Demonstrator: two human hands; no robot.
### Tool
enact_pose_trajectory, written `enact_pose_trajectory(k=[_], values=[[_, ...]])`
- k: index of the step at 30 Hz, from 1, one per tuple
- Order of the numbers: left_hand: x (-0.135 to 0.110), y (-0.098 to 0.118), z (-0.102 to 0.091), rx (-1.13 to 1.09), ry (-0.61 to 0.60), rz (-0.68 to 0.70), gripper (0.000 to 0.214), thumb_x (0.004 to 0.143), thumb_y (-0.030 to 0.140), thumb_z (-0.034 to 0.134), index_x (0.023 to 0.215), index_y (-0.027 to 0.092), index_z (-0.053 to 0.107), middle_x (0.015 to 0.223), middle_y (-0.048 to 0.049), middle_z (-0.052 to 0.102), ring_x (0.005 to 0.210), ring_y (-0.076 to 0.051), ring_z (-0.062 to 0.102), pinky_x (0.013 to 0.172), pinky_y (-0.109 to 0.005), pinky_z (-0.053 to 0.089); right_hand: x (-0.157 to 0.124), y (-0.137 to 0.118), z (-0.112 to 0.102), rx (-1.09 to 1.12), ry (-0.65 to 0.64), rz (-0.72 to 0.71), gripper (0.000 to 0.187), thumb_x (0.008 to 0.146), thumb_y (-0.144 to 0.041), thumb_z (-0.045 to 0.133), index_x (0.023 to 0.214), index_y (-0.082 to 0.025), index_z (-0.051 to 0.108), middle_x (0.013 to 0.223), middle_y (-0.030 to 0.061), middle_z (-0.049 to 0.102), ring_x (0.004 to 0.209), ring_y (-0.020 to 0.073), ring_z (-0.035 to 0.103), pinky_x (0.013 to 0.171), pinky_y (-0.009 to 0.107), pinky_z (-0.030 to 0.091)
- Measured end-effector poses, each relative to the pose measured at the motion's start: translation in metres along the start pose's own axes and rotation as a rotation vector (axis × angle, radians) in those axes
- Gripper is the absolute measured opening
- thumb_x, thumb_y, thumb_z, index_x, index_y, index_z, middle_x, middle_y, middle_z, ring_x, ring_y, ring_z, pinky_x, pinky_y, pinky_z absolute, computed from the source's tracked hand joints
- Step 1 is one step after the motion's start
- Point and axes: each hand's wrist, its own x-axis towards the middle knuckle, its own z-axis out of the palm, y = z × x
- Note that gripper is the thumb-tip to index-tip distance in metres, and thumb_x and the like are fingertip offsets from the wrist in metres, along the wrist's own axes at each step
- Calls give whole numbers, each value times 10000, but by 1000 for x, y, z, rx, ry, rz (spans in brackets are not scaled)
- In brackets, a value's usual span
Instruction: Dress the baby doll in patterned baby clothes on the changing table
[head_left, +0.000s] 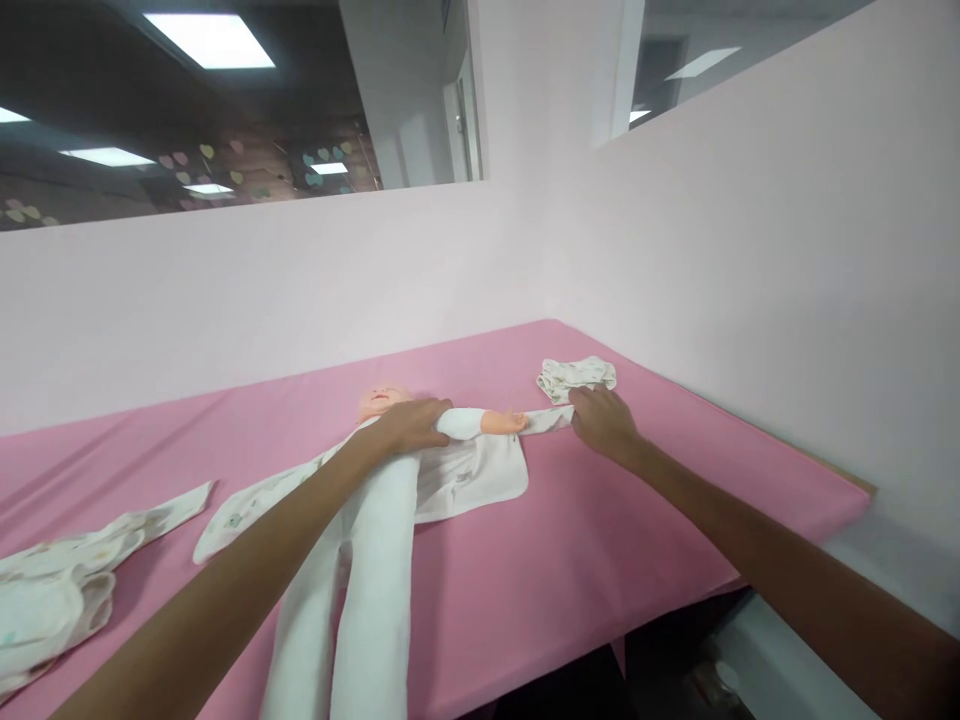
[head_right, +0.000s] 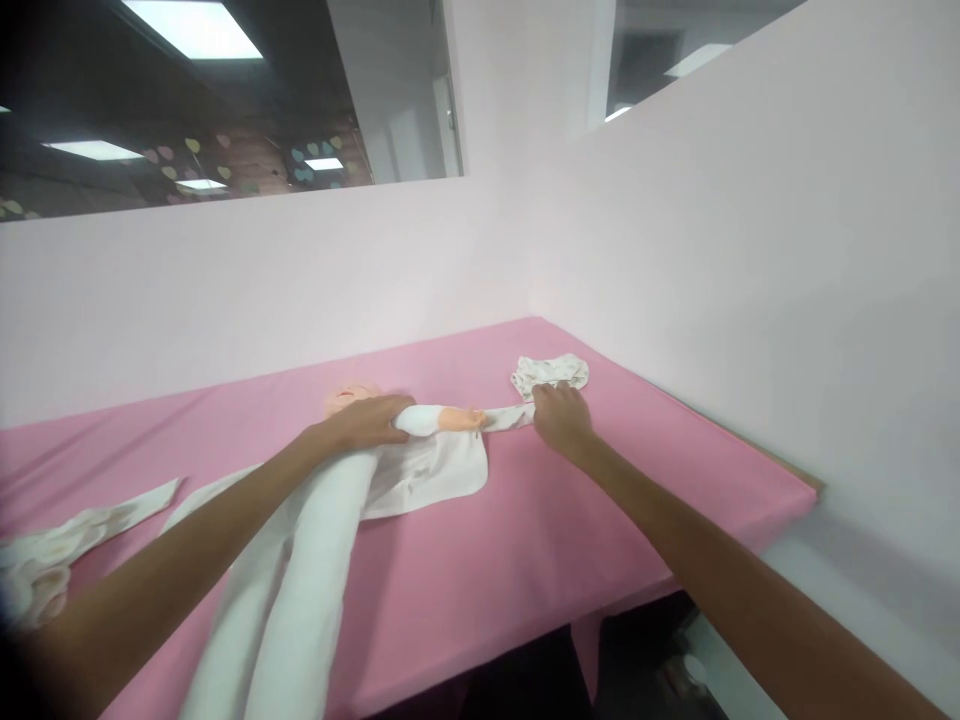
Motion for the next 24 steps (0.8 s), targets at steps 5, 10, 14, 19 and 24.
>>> enact_pose_trajectory(k=[5, 10, 14, 19, 24], values=[[1, 1, 3, 34, 41, -28, 230, 761, 373, 513, 938, 227, 521, 962, -21, 649, 792, -198, 609, 607, -280, 356, 16, 5, 16, -16, 5, 31, 279, 812, -16, 383, 947, -129, 601, 936, 154, 631, 969, 292, 503, 787, 373, 340], [3, 4, 8, 7, 91, -34, 206, 752, 337, 512, 921, 219, 509, 945, -22, 650, 789, -200, 612, 632, -288, 374, 14, -17, 26, 46, -29, 3, 284, 770, -14, 454, 957, -132, 632, 934, 172, 644, 995, 316, 516, 871, 433, 339], [2, 8, 10, -15, 128, 21, 262, 769, 298, 500, 1022, 233, 523, 1009, -20, 649, 838, -202, 618, 692, -293, 408, 16, -60, 24, 203, 22, -30, 318, 842, -97, 428, 1095, -116, 620, 1122, 203, 609, 1134, 326, 481, 959, 440, 312], [3, 13, 11, -37, 139, 42, 427, 796, 268, 483, 1222, 255, 482, 1152, -28, 633, 955, -217, 620, 785, -301, 438, 21, -129, 35, 475, 8, -44, 365, 873, -331, 479, 1209, -227, 576, 1199, 87, 624, 1088, 258, 564, 866, 338, 424], [3, 28, 12, -135, 181, 100, 524, 846, 392, 492, 1351, 290, 396, 1350, -10, 530, 1141, -224, 544, 919, -304, 423, 20, -150, 53, 616, 48, 48, 442, 780, -306, 572, 1207, -191, 569, 1235, 141, 601, 1170, 324, 512, 959, 453, 381]])
